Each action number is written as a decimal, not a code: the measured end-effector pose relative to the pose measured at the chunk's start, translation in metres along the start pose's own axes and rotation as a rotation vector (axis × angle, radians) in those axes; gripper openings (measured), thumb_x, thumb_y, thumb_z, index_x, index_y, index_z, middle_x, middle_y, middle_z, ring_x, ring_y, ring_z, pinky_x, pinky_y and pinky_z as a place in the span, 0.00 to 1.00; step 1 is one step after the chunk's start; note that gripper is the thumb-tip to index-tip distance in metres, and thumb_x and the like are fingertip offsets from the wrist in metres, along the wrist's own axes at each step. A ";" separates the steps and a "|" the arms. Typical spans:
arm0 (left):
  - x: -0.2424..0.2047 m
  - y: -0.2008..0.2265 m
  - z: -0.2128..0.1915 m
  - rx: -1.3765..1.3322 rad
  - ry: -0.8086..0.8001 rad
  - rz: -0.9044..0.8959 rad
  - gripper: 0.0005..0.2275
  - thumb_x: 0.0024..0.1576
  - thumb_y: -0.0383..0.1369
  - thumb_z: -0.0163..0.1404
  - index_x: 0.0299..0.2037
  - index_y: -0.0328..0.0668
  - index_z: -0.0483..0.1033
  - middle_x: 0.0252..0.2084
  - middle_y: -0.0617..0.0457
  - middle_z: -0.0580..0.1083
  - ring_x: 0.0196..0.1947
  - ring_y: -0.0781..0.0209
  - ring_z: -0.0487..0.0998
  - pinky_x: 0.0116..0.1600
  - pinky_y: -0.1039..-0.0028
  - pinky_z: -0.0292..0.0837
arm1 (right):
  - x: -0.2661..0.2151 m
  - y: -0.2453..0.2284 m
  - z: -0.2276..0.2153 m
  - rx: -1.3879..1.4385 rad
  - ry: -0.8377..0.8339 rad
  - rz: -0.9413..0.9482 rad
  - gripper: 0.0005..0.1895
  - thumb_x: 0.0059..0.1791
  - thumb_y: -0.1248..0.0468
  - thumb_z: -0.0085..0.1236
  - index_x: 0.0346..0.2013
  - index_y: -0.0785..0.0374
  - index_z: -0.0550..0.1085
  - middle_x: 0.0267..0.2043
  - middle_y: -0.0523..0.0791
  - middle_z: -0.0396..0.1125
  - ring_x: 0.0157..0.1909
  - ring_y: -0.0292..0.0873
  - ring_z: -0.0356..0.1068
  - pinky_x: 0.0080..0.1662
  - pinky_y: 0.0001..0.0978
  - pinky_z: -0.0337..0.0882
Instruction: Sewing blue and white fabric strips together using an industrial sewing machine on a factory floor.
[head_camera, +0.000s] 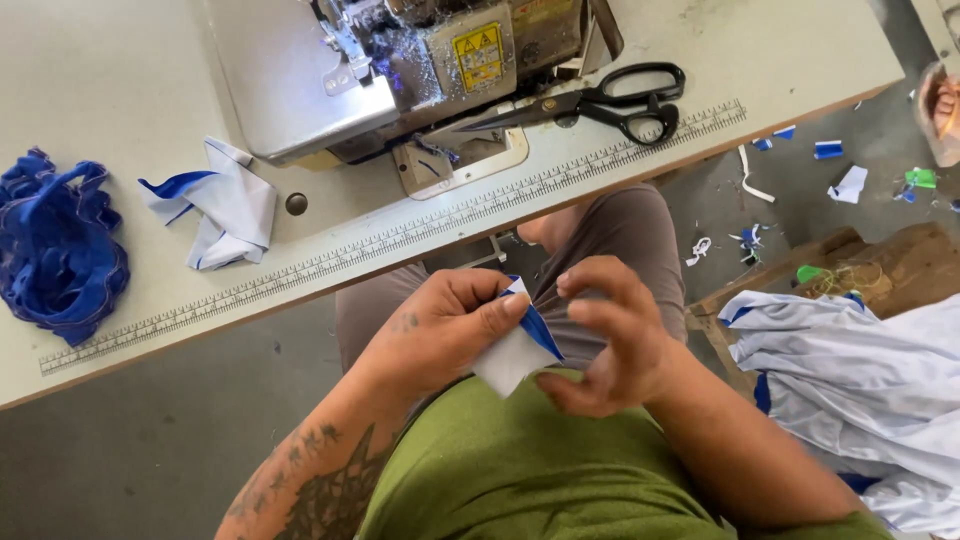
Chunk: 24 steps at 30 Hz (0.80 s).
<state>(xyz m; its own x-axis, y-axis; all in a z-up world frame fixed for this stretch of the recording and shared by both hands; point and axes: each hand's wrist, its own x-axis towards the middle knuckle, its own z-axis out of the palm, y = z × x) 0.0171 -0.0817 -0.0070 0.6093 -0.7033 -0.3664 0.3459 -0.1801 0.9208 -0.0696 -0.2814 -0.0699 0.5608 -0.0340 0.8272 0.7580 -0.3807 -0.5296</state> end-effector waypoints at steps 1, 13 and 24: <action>0.002 -0.005 0.001 -0.002 0.000 -0.001 0.13 0.64 0.39 0.57 0.30 0.40 0.82 0.18 0.55 0.76 0.19 0.71 0.75 0.25 0.81 0.71 | -0.001 0.005 0.005 0.000 -0.002 0.002 0.36 0.46 0.48 0.72 0.61 0.62 0.69 0.50 0.57 0.66 0.43 0.54 0.70 0.44 0.49 0.75; 0.006 -0.020 0.005 -0.286 0.072 -0.082 0.11 0.61 0.34 0.61 0.31 0.34 0.82 0.19 0.50 0.78 0.17 0.64 0.80 0.24 0.75 0.78 | 0.014 -0.001 0.003 -0.288 0.011 -0.288 0.08 0.54 0.60 0.60 0.38 0.59 0.83 0.43 0.55 0.74 0.35 0.53 0.74 0.40 0.55 0.77; 0.002 -0.010 -0.012 -0.184 0.041 -0.064 0.11 0.60 0.34 0.62 0.30 0.33 0.82 0.19 0.49 0.77 0.17 0.65 0.79 0.23 0.77 0.76 | 0.042 -0.017 0.006 -0.312 -0.051 -0.481 0.10 0.50 0.69 0.64 0.25 0.53 0.79 0.33 0.47 0.78 0.29 0.45 0.76 0.38 0.47 0.80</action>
<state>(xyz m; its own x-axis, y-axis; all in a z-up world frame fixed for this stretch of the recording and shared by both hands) 0.0230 -0.0732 -0.0185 0.6089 -0.6650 -0.4323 0.5073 -0.0925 0.8568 -0.0573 -0.2711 -0.0274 0.1985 0.2519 0.9472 0.8022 -0.5969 -0.0094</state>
